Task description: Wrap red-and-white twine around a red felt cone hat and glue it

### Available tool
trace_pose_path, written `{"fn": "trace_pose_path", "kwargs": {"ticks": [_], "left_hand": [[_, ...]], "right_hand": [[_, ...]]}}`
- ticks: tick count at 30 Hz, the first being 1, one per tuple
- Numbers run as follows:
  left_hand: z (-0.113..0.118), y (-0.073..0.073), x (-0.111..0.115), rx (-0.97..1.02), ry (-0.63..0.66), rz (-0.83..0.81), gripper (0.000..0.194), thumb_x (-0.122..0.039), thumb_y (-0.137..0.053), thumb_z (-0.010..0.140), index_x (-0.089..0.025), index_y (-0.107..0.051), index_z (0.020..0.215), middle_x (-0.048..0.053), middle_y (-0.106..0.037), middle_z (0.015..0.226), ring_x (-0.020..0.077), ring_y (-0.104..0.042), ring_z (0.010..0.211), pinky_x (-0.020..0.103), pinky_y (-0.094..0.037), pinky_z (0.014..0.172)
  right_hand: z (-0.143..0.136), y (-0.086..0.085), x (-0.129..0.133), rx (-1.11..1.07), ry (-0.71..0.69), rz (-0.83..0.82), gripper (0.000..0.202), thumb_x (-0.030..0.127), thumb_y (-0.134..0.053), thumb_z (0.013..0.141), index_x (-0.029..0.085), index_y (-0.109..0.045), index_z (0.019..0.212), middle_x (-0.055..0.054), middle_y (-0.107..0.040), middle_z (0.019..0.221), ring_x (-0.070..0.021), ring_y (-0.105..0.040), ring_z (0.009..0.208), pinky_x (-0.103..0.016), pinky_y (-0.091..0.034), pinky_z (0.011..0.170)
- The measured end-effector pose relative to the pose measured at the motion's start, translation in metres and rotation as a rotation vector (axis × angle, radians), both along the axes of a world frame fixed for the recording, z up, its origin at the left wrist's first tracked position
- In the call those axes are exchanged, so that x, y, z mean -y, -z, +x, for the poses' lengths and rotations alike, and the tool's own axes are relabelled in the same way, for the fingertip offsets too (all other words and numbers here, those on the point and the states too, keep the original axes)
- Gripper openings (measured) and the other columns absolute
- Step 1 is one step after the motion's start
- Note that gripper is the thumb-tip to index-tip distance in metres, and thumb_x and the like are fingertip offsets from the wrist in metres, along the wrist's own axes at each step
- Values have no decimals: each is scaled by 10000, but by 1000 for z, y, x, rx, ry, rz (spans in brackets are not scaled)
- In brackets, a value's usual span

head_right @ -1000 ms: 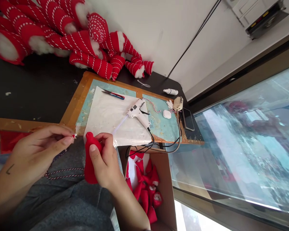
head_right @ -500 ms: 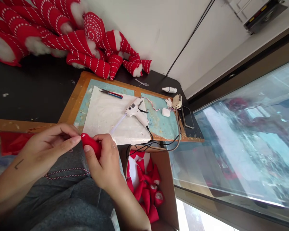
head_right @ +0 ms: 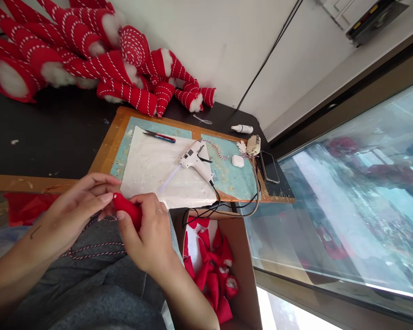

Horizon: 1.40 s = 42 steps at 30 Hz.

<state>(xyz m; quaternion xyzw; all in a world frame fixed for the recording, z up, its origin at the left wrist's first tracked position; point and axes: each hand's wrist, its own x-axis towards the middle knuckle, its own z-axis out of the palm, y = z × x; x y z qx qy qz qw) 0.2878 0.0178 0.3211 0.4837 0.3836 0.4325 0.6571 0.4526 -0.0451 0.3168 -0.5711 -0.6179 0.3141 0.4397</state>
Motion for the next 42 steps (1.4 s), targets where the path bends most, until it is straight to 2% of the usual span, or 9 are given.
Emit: {"fn": "trace_pose_path", "kwargs": {"ticks": [7, 12, 19, 24, 30, 33, 35, 38, 42], "left_hand": [[-2, 0, -3, 18, 19, -17, 247, -389, -775, 953, -255, -660, 1125, -39, -663, 736, 128, -560, 634, 225, -455, 577], [-4, 1, -4, 20, 9, -39, 304, -496, -719, 957, -232, -678, 1102, -7, -696, 740, 147, -548, 605, 254, -454, 555], [-3, 7, -7, 21, 22, -52, 279, -446, -830, 882, -288, -701, 1073, -21, -631, 684, 155, -529, 585, 243, -407, 526], [-6, 4, -3, 44, 87, -97, 469, -675, -741, 870, -255, -758, 1078, 37, -661, 743, 189, -543, 610, 304, -481, 571], [-11, 14, 7, -52, 58, -75, 266, -424, -873, 843, -284, -759, 1039, 7, -671, 816, 181, -639, 763, 263, -515, 693], [-15, 19, 8, -96, 59, 13, 226, -420, -863, 869, -235, -733, 862, -3, -637, 764, 147, -580, 687, 224, -477, 617], [-18, 21, 7, -121, 51, 46, 283, -436, -869, 860, -214, -704, 796, -2, -632, 755, 141, -570, 672, 212, -474, 593], [-21, 24, 7, -136, 66, 63, 321, -470, -878, 834, -204, -702, 805, -1, -650, 767, 135, -584, 668, 200, -492, 585], [-21, 27, 8, -145, 52, 81, 318, -479, -864, 855, -204, -709, 829, -6, -663, 787, 123, -597, 689, 185, -500, 614]], "right_hand": [[-2, -1, 0, 30, -17, 18, 183, 436, -575, 1060, 258, -610, 1086, -62, -706, 1045, -249, -655, 947, -403, -468, 855], [-1, 1, 0, 56, -5, 25, 187, 431, -594, 1052, 252, -632, 1091, -72, -728, 1054, -255, -664, 957, -411, -474, 859], [-2, 2, -1, 71, -34, 0, 210, 443, -583, 1066, 246, -655, 1089, -78, -748, 1058, -257, -678, 950, -405, -466, 858], [1, 2, -1, 26, -64, -53, 237, 411, -530, 1105, 245, -692, 1153, -81, -784, 1115, -257, -710, 996, -401, -475, 893], [9, 1, 3, -61, -135, -134, 353, 466, -405, 1150, 277, -684, 1254, -73, -768, 1249, -256, -697, 1119, -408, -474, 973], [10, 5, 7, -126, -129, -202, 438, 569, -587, 1056, 261, -545, 1365, -92, -720, 1278, -265, -677, 1103, -403, -497, 949], [9, 9, 8, -149, -87, -226, 555, 564, -743, 952, 252, -491, 1334, -82, -697, 1210, -243, -673, 1000, -374, -513, 875], [8, 13, 5, -169, -63, -200, 394, 480, -768, 944, 253, -542, 1174, -29, -674, 1042, -196, -638, 865, -331, -500, 790], [10, 10, 0, -195, -94, -67, 155, 390, -699, 1010, 245, -669, 1055, -38, -689, 1061, -200, -660, 986, -332, -506, 895]]}}
